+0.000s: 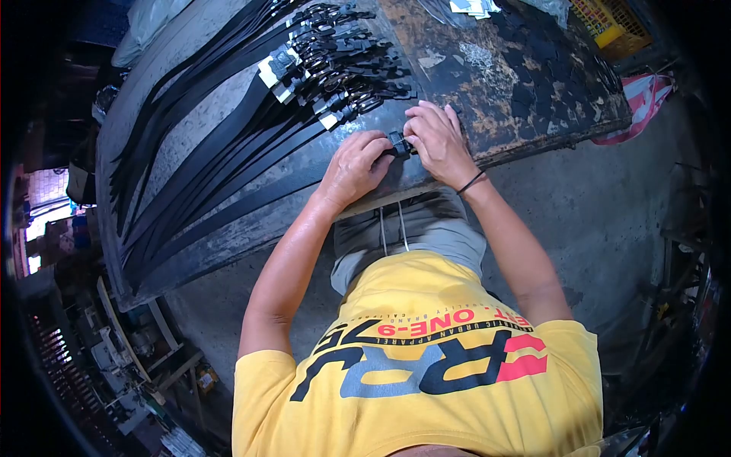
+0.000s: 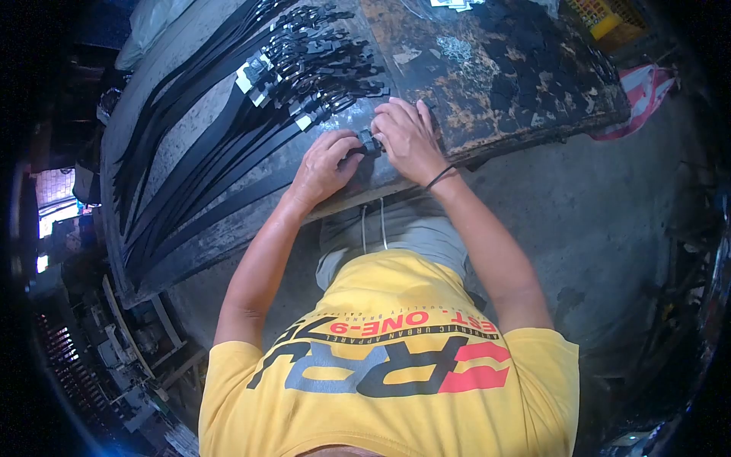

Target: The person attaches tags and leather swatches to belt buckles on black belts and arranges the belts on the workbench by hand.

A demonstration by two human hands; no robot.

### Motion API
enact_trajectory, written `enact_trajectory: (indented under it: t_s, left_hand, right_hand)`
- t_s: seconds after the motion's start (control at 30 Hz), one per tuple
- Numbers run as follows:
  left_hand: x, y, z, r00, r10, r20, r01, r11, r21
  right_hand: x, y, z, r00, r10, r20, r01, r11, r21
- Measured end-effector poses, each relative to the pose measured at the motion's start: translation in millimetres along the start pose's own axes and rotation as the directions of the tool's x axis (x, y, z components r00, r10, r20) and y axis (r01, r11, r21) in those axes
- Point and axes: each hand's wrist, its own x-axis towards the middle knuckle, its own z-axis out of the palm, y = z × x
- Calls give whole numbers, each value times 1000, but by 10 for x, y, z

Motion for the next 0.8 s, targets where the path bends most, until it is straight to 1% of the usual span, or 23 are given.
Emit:
enact_trajectory:
  t_s: [0.07, 0.13, 0.17, 0.23, 0.27, 0.33, 0.37, 0.43, 0.47, 0.53, 0.57, 0.63, 0.77, 0.8]
  left_hand:
    - [-11, 10, 29, 1000, -9, -17, 9, 1000, -21]
    - [-13, 41, 60, 992, -96, -78, 92, 995, -47]
    - [-19, 47, 73, 993, -96, -76, 92, 995, -49]
    - [-31, 64, 99, 980, -152, -127, 153, 988, -4]
    - [-19, 88, 89, 980, -152, -126, 152, 988, -5]
    - [-4, 129, 59, 973, -219, -76, 224, 973, 62]
    - [-6, 120, 69, 972, -222, -77, 227, 972, 64]
    - [-7, 85, 97, 980, -185, -77, 188, 982, 32]
    - [-18, 69, 103, 979, -186, -78, 189, 981, 33]
    - [-42, 37, 113, 991, -90, -101, 94, 995, 33]
    - [-44, 32, 95, 991, -90, -101, 93, 995, 32]
    - [-46, 23, 60, 998, 1, -71, 6, 995, 100]
    - [-23, 13, 60, 997, 14, -78, -6, 995, 101]
    - [-12, 3, 64, 997, 13, -80, -7, 997, 74]
  right_hand:
    - [-36, 7, 22, 1000, 28, 0, -28, 1000, 6]
    - [-78, 30, 63, 1000, 24, -6, -24, 1000, -13]
    - [-80, 26, 65, 1000, 26, -5, -26, 1000, -13]
    - [-79, 7, 72, 998, 36, -41, -36, 999, -7]
    - [-78, 4, 78, 998, 38, -41, -38, 999, -8]
    - [-76, -7, 101, 995, 50, -85, -53, 998, -39]
    - [-78, -22, 105, 995, 48, -83, -51, 998, -36]
    - [-109, -73, 95, 982, 81, -173, -80, 997, 14]
    - [-145, -98, 95, 982, 80, -172, -79, 997, 14]
    - [-253, -157, 97, 985, 87, -152, -94, 995, -44]
    - [-286, -190, 104, 984, 88, -152, -95, 994, -45]
    - [-325, -244, 127, 981, 83, -176, -94, 994, -56]
    - [-342, -231, 165, 979, 92, -184, -104, 993, -58]
    - [-342, -229, 166, 979, 92, -185, -104, 993, -58]
